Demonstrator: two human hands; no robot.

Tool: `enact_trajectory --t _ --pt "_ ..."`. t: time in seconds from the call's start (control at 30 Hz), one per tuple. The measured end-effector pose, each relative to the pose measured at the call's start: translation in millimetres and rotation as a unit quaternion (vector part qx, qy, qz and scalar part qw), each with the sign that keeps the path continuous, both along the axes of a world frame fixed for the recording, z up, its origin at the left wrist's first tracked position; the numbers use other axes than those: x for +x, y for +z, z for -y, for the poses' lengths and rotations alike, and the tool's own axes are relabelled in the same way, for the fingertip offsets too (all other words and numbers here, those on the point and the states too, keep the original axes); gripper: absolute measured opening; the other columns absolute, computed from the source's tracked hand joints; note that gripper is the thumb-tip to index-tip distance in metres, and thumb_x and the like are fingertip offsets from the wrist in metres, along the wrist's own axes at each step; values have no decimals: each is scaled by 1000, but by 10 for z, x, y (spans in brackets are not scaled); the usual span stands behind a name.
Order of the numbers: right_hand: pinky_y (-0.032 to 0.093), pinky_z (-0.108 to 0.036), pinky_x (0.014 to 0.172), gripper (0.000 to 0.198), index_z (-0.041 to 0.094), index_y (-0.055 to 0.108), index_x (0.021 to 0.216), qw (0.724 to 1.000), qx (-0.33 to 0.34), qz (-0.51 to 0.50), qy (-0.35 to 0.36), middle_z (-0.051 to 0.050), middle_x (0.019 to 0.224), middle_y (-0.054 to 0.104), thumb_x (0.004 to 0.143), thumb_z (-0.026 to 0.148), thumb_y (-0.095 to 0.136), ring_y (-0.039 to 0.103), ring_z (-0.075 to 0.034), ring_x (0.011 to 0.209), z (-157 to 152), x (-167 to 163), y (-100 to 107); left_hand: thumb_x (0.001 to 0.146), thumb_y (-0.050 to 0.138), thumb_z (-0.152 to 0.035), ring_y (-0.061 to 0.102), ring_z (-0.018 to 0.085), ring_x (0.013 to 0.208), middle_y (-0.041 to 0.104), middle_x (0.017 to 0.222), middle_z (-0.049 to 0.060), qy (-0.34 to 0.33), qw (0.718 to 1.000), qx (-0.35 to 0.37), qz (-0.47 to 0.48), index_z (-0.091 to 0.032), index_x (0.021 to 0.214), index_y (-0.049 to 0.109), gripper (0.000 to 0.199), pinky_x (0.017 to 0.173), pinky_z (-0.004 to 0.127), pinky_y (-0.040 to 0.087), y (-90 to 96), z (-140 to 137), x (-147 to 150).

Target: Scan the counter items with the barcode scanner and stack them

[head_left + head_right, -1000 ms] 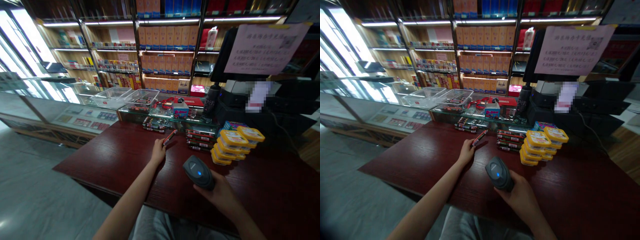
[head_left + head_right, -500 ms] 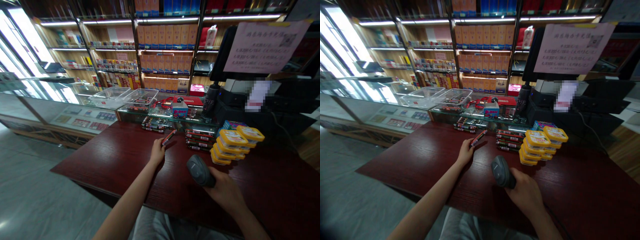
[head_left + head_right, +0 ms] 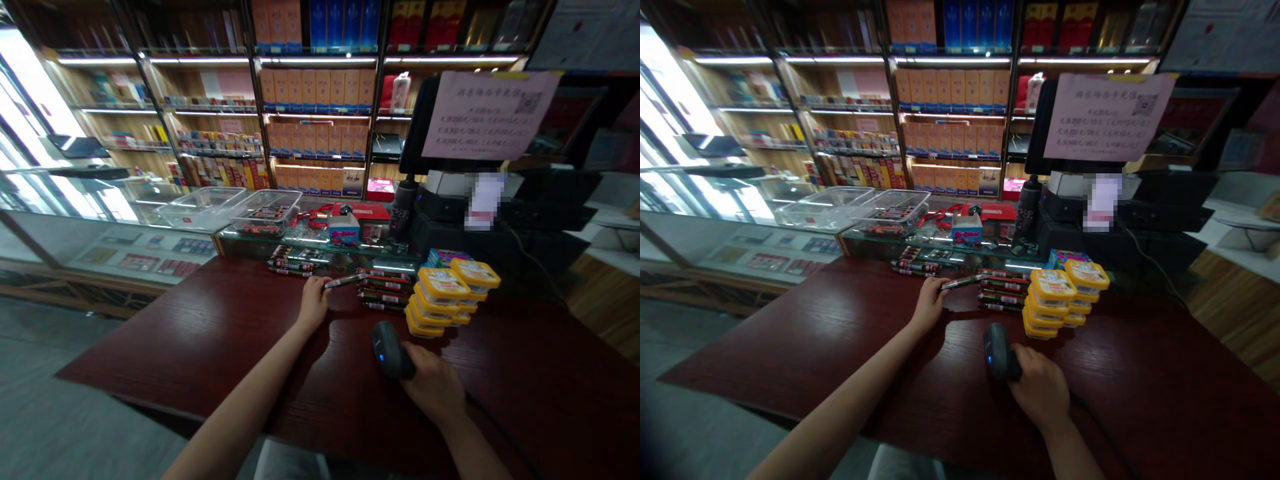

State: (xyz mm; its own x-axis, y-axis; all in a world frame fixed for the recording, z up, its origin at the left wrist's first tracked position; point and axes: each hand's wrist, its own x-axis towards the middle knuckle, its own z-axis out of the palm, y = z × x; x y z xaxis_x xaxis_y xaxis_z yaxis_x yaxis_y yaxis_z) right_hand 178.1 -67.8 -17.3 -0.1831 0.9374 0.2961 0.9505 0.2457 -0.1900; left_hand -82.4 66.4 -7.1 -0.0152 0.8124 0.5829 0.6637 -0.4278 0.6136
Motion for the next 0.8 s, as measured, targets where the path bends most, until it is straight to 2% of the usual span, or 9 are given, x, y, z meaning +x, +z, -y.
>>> enact_trajectory --t 0.13,0.23,0.37,0.47,0.53,0.67,0.8 --pt "44 -30 74 34 19 60 108 1000 -20 -9 -16 -7 107 68 77 16 48 64 -21 93 -12 9 6 79 53 -11 52 20 93 57 95 7 12 999 -9 -51 -19 100 65 25 86 34 43 195 -241 375" --pt "43 -29 75 35 20 60 109 999 -27 -16 -20 -7 108 67 76 15 49 63 -21 96 -27 23 -5 80 54 -14 51 21 93 59 94 6 23 996 -28 -82 -22 99 67 24 85 35 41 268 -393 675" --pt "43 -29 76 34 22 60 108 999 -35 -22 -23 -5 104 68 76 15 50 63 -20 94 -43 35 -14 80 56 -16 51 21 95 61 99 4 -1 994 -45 -102 -26 99 68 24 84 34 41 250 -545 975" --pt "42 -28 76 33 23 60 107 999 -37 -21 -25 -3 103 68 77 15 50 63 -19 94 -48 39 -8 81 58 -19 52 21 99 63 100 5 -47 994 -31 -96 -24 98 69 21 89 35 41 191 -623 1057" --pt "42 -28 76 32 23 60 107 999 -38 -24 -26 -2 103 68 78 15 49 63 -18 93 -46 41 0 80 59 -19 53 21 103 63 105 6 -55 996 -25 -68 -21 100 68 22 95 35 40 141 -652 1043" --pt "41 -28 76 34 23 60 108 999 -39 -26 -23 -2 104 67 76 14 50 62 -18 93 -40 40 18 83 54 -21 50 21 116 58 122 12 -19 998 -42 42 -15 119 59 36 105 37 36 -1 -655 949" --pt "42 -29 76 36 23 60 107 998 -44 -26 -29 -1 101 67 74 13 50 62 -19 90 -38 32 28 91 39 -37 43 23 128 50 134 17 -28 978 -107 179 -10 129 50 47 111 40 29 -184 -614 939"
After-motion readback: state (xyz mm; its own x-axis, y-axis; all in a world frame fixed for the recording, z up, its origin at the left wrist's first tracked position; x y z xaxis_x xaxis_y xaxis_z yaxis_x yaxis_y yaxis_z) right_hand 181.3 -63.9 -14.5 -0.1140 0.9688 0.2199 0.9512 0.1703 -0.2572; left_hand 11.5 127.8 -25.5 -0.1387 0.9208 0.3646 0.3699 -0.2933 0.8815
